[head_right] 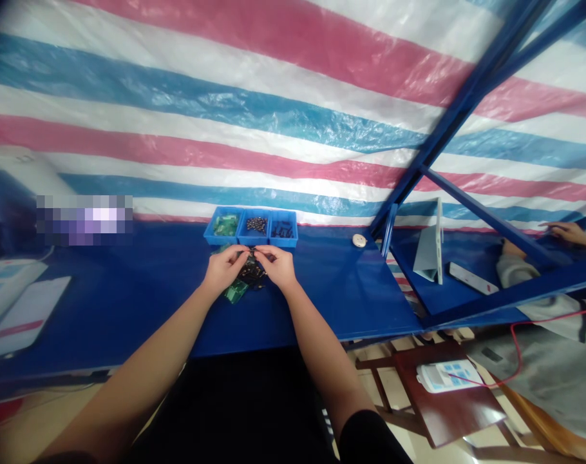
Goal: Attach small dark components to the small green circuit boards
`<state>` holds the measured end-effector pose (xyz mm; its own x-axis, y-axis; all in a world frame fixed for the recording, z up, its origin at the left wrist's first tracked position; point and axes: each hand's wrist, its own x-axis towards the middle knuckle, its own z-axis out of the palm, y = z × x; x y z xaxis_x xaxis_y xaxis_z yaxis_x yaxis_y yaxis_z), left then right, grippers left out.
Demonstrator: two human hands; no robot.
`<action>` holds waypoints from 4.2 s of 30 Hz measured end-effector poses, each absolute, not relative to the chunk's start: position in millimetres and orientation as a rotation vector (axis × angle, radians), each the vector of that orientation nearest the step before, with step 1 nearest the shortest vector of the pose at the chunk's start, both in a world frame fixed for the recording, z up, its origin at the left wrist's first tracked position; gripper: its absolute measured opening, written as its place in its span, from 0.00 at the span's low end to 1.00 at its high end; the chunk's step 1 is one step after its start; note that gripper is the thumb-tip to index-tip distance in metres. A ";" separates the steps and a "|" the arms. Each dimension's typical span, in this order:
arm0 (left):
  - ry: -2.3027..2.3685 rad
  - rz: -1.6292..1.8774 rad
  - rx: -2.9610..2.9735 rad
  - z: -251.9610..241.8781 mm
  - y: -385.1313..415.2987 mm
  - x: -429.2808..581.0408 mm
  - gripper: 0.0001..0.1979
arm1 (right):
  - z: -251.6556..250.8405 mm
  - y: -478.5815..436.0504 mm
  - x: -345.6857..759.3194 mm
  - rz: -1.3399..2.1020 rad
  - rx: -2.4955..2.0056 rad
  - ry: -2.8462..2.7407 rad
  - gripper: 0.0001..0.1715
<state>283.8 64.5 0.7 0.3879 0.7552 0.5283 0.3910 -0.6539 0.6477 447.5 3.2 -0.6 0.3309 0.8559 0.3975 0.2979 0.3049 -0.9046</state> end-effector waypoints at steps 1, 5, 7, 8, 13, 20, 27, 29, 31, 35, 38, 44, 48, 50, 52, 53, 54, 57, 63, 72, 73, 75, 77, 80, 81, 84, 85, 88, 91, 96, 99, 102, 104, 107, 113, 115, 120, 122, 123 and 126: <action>0.989 1.165 2.228 1.5 64.0 283.6 0.14 | -0.5 2.9 447.4 0.532 -1.247 -1.231 0.15; 0.989 1.125 2.232 4.4 62.0 283.3 0.15 | 0.1 2.0 447.2 0.512 -1.257 -1.244 0.15; 0.986 1.122 2.236 5.0 61.7 283.3 0.15 | 0.8 2.0 447.2 0.500 -1.270 -1.247 0.15; 0.986 1.123 2.233 5.0 61.7 283.3 0.15 | 1.2 2.1 447.3 0.495 -1.273 -1.247 0.15; 0.984 1.146 2.207 0.7 64.4 283.7 0.16 | 1.2 3.0 447.7 0.489 -1.277 -1.240 0.14; 0.976 1.178 2.243 -5.4 68.8 285.1 0.13 | 0.5 2.9 447.8 0.523 -1.262 -1.226 0.14; 0.979 1.151 2.230 -3.0 66.7 285.5 0.13 | 1.1 3.5 447.5 0.543 -1.254 -1.213 0.14; 0.990 1.157 2.226 -2.6 66.5 285.3 0.14 | -0.4 4.2 447.7 0.542 -1.239 -1.205 0.13; 0.983 1.164 2.229 -3.3 67.1 285.2 0.15 | -1.9 4.8 448.1 0.540 -1.228 -1.201 0.13; 0.962 1.203 2.254 -6.5 69.7 285.5 0.14 | -2.8 5.0 448.6 0.541 -1.230 -1.213 0.14; 0.953 1.223 2.253 -7.1 70.1 285.6 0.13 | -1.7 4.2 448.4 0.541 -1.243 -1.216 0.13; 0.967 1.181 2.254 -2.9 66.6 284.9 0.14 | 0.3 3.4 447.2 0.534 -1.242 -1.219 0.13; 0.974 1.176 2.233 -2.5 66.7 284.7 0.15 | 0.9 3.5 447.2 0.538 -1.240 -1.204 0.13; 0.966 1.189 2.230 -2.8 67.2 284.9 0.15 | 0.8 3.5 447.5 0.541 -1.241 -1.202 0.13; 0.961 1.200 2.236 -3.0 67.5 285.2 0.14 | 0.4 3.5 447.8 0.546 -1.231 -1.208 0.13; 0.962 1.205 2.238 -3.0 67.5 285.3 0.13 | 0.2 3.5 447.8 0.548 -1.225 -1.210 0.13; 0.963 1.207 2.238 -3.1 67.4 285.4 0.13 | 0.1 3.4 447.8 0.549 -1.221 -1.211 0.13; 0.962 1.198 2.238 -3.0 67.1 285.3 0.14 | -0.2 3.4 447.8 0.546 -1.220 -1.210 0.13; 0.959 1.185 2.232 -2.6 66.3 285.1 0.15 | -1.2 4.3 448.1 0.543 -1.205 -1.235 0.13; 0.957 1.202 2.223 -2.9 67.1 285.0 0.13 | -1.9 4.1 447.7 0.562 -1.200 -1.219 0.13; 0.955 1.208 2.226 -2.8 67.1 284.9 0.12 | -1.5 3.8 447.6 0.562 -1.206 -1.221 0.14; 0.955 1.211 2.229 -2.7 67.0 284.8 0.12 | -1.1 3.5 447.6 0.559 -1.221 -1.223 0.14; 0.958 1.207 2.230 -2.7 66.9 284.6 0.12 | -1.2 3.4 447.7 0.555 -1.231 -1.225 0.15; 0.972 1.201 2.229 -2.5 66.5 284.4 0.13 | -1.5 3.3 448.0 0.553 -1.230 -1.221 0.15; 0.976 1.198 2.229 -2.2 66.1 284.4 0.13 | -1.4 3.2 448.0 0.555 -1.227 -1.220 0.15; 0.984 1.182 2.224 -0.5 64.8 284.5 0.13 | -0.3 2.7 447.9 0.565 -1.224 -1.220 0.15; 0.984 1.175 2.224 0.2 64.4 284.6 0.13 | 0.1 2.5 447.8 0.569 -1.226 -1.220 0.15; 0.977 1.171 2.221 1.6 63.3 284.7 0.14 | 0.8 2.3 447.5 0.577 -1.234 -1.220 0.15; 0.954 1.176 2.204 1.4 63.1 284.6 0.15 | 0.4 2.9 447.4 0.573 -1.236 -1.218 0.14; 0.946 1.182 2.207 -1.5 65.1 284.5 0.14 | 0.3 3.3 447.4 0.567 -1.202 -1.214 0.14; 0.931 1.195 2.206 -2.6 66.1 284.5 0.13 | 1.9 2.3 447.3 0.564 -1.192 -1.225 0.14; 0.934 1.186 2.209 -1.8 65.4 284.2 0.14 | 3.6 1.2 447.0 0.567 -1.205 -1.226 0.15; 0.942 1.166 2.218 -0.4 64.3 283.9 0.14 | 4.3 0.7 446.7 0.566 -1.223 -1.227 0.15; 0.954 1.134 2.226 2.3 62.3 283.3 0.14 | 4.9 0.6 446.1 0.560 -1.237 -1.230 0.14; 0.994 1.136 2.216 4.0 60.9 283.3 0.14 | 1.6 4.4 448.5 0.662 -1.252 -1.176 0.15; 1.011 1.148 2.220 3.8 61.0 283.3 0.14 | -1.1 6.6 451.4 0.702 -1.293 -1.131 0.15; 1.034 1.159 2.229 3.9 60.8 283.5 0.14 | -8.8 15.0 460.0 0.768 -1.327 -0.863 0.17; 1.041 1.159 2.234 4.2 60.5 283.8 0.14 | -10.8 20.9 463.5 0.801 -1.279 -0.727 0.19; 1.043 1.162 2.233 4.3 60.4 284.0 0.14 | -11.3 24.1 465.2 0.809 -1.255 -0.671 0.20; 1.048 1.183 2.221 4.3 60.2 284.8 0.15 | -10.8 32.7 469.7 0.806 -1.158 -0.594 0.26</action>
<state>284.8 60.2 4.3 0.3566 0.7751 0.5217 0.4243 -0.6318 0.6487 469.7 32.7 -10.8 0.5893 0.8079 0.0052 -0.2445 0.1845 -0.9519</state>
